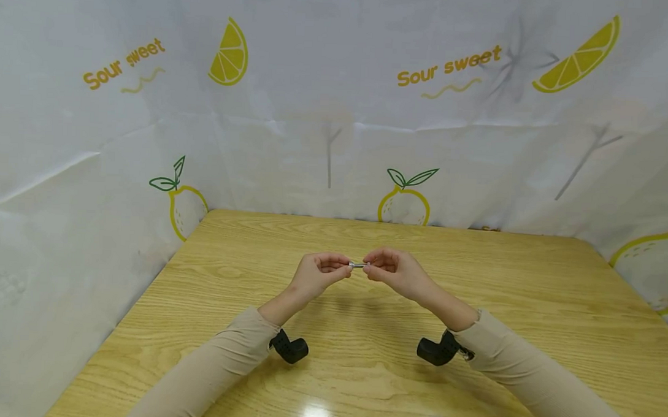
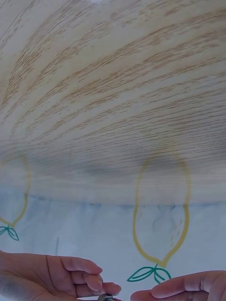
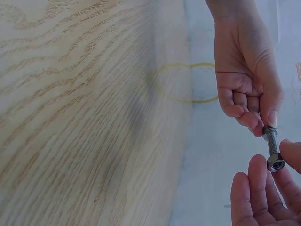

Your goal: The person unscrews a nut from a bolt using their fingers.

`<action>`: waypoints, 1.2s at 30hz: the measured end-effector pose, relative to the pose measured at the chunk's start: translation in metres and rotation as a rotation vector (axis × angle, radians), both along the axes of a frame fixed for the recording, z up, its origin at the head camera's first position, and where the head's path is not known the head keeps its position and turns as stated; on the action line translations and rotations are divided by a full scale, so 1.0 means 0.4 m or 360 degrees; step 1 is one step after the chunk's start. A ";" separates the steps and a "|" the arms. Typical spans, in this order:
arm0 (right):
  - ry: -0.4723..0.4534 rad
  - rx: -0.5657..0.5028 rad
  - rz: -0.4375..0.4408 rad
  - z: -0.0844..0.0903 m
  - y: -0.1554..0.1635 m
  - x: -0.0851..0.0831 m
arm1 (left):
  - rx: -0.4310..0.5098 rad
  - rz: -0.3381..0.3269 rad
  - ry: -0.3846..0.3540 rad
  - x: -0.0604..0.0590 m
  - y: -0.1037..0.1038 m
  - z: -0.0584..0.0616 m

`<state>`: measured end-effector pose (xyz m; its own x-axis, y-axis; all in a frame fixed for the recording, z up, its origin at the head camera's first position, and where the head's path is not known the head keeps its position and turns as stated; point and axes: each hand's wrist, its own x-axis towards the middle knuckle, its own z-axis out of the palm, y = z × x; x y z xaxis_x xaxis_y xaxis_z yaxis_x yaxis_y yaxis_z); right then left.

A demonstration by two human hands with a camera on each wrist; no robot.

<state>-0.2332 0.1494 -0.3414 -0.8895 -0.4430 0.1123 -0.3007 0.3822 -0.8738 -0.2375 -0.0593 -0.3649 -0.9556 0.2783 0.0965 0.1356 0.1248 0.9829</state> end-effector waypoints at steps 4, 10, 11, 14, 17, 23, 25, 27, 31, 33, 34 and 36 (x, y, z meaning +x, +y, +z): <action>0.0014 0.0002 -0.0016 0.001 0.000 0.000 | 0.0014 0.0002 -0.0015 -0.001 0.000 -0.002; 0.0044 0.0037 -0.0043 0.000 -0.001 0.001 | 0.0013 -0.0005 -0.0025 -0.004 0.001 -0.006; 0.0043 0.0036 -0.0044 0.000 -0.001 0.002 | 0.0010 -0.0006 -0.0022 -0.003 0.001 -0.006; 0.0035 0.0022 -0.0043 -0.001 -0.001 0.002 | 0.0018 -0.0009 -0.0022 -0.003 0.001 -0.005; 0.0036 0.0016 -0.0040 -0.002 -0.001 0.001 | 0.0024 -0.0007 -0.0013 -0.001 0.000 -0.004; 0.0009 -0.0023 -0.0020 -0.006 0.004 -0.001 | 0.0015 -0.0010 -0.0001 0.000 -0.001 -0.005; -0.0001 -0.0035 -0.0015 -0.008 0.006 -0.002 | 0.0004 -0.0009 0.0002 -0.003 -0.001 -0.008; 0.0006 -0.0029 -0.0016 -0.010 0.008 -0.002 | -0.0006 -0.0012 0.0011 -0.006 -0.001 -0.011; 0.0039 -0.0003 -0.0029 -0.014 0.012 -0.002 | -0.0015 -0.0020 0.0009 -0.010 -0.003 -0.015; 0.0053 0.0013 -0.0035 -0.016 0.014 -0.003 | -0.0015 -0.0023 0.0000 -0.011 -0.004 -0.016; 0.0060 0.0024 -0.0041 -0.018 0.016 -0.003 | -0.0016 -0.0025 -0.0006 -0.011 -0.005 -0.016; 0.0077 0.0047 -0.0055 -0.021 0.020 -0.004 | -0.0012 -0.0028 -0.0016 -0.011 -0.006 -0.017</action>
